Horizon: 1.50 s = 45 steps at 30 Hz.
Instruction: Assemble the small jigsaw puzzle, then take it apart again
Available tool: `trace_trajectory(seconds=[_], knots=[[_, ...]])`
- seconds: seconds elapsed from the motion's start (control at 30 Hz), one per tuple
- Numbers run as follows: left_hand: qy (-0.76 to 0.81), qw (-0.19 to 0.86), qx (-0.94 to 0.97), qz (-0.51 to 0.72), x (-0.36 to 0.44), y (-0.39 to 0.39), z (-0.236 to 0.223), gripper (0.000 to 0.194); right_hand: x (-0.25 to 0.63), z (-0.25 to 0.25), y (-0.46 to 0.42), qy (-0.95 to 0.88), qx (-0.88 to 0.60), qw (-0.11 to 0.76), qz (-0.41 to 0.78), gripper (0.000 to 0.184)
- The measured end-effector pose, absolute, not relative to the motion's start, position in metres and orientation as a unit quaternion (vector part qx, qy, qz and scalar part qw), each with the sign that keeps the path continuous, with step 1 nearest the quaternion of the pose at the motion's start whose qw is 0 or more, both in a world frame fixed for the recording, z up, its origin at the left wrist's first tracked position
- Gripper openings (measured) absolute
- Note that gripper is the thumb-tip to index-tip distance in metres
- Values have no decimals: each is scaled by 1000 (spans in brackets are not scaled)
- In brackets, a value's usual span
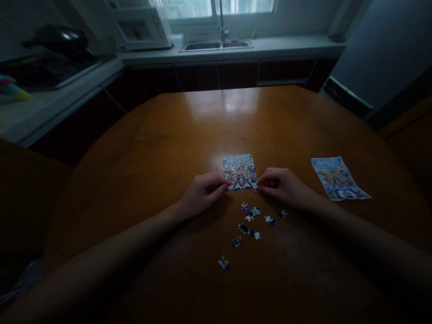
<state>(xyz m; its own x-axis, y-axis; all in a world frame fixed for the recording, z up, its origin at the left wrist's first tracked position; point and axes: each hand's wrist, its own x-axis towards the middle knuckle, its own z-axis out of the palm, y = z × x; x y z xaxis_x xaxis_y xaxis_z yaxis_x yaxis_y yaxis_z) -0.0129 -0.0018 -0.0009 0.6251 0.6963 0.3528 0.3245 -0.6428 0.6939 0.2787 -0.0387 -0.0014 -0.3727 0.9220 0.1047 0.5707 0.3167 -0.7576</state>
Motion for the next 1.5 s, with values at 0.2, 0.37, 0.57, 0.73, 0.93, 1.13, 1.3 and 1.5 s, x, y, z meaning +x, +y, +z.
trace_trajectory(seconds=[0.2, 0.37, 0.57, 0.73, 0.93, 1.13, 1.3, 1.5], knots=[[301, 303, 846, 321, -11, -3, 1, 13, 276, 2, -40, -787, -474, 244, 311, 9], [307, 305, 843, 319, -12, -3, 0, 14, 277, 3, -39, -765, -491, 288, 300, 8], [314, 311, 836, 326, -12, -4, 0, 14, 275, 3, -40, -792, -474, 236, 303, 11], [317, 311, 837, 318, -12, -4, 0, 15, 275, 3, -39, -797, -473, 231, 296, 10], [319, 311, 839, 311, -14, -3, 0, 16, 268, 5, -50, -812, -446, 288, 240, 9], [315, 301, 843, 315, -13, -3, 1, 15, 249, -4, -64, -885, -349, 263, 162, 16], [319, 310, 839, 313, -13, -2, 0, 17, 243, -7, -63, -910, -324, 220, 139, 20], [320, 308, 841, 309, -13, -2, -2, 18, 244, -9, -62, -908, -333, 199, 160, 21]])
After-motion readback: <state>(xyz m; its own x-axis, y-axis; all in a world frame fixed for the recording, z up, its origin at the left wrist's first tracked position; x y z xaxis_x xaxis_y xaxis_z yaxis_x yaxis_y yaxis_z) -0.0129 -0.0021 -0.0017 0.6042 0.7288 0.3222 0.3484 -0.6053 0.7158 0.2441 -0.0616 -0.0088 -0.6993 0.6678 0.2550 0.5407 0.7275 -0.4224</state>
